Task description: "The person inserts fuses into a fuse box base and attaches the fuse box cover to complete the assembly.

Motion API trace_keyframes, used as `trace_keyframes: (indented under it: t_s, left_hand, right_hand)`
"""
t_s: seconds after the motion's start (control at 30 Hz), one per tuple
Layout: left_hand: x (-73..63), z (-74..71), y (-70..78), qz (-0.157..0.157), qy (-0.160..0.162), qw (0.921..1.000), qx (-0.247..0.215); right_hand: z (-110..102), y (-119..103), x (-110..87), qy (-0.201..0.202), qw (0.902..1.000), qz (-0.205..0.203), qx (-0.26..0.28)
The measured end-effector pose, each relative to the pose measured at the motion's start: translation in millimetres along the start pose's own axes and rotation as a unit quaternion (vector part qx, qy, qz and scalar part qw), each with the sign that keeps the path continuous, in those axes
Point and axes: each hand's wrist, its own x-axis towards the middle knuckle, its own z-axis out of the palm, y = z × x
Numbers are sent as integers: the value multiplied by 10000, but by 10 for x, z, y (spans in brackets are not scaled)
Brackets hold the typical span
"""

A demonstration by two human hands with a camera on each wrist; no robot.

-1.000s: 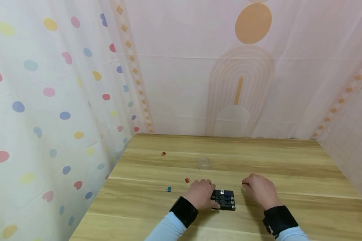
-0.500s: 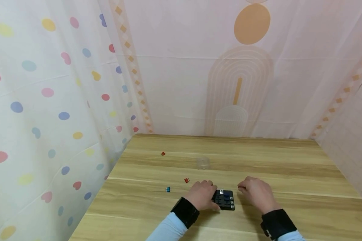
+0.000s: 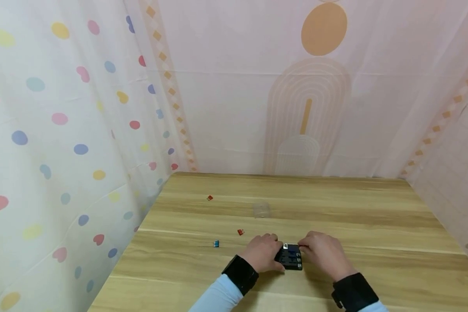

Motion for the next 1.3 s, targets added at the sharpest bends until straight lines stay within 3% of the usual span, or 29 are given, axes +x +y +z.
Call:
trace_keyframes:
  t_s: [0.27, 0.47, 0.83, 1.3]
  left_hand:
    - [-5, 26, 22, 123, 86, 9998, 154]
    - [-4, 21, 39, 138, 107, 9995, 249]
    - [3, -14, 59, 72, 39, 9993, 374]
    - [5, -28, 59, 54, 70, 9994, 346]
  right_hand:
    - [27, -30, -16, 136, 9975, -685, -72]
    - [29, -72, -27, 9, 9959, -904, -59]
    - [88, -104, -23, -89, 9942, -1072, -69]
    - [187, -140, -35, -376, 9952, -902, -30]
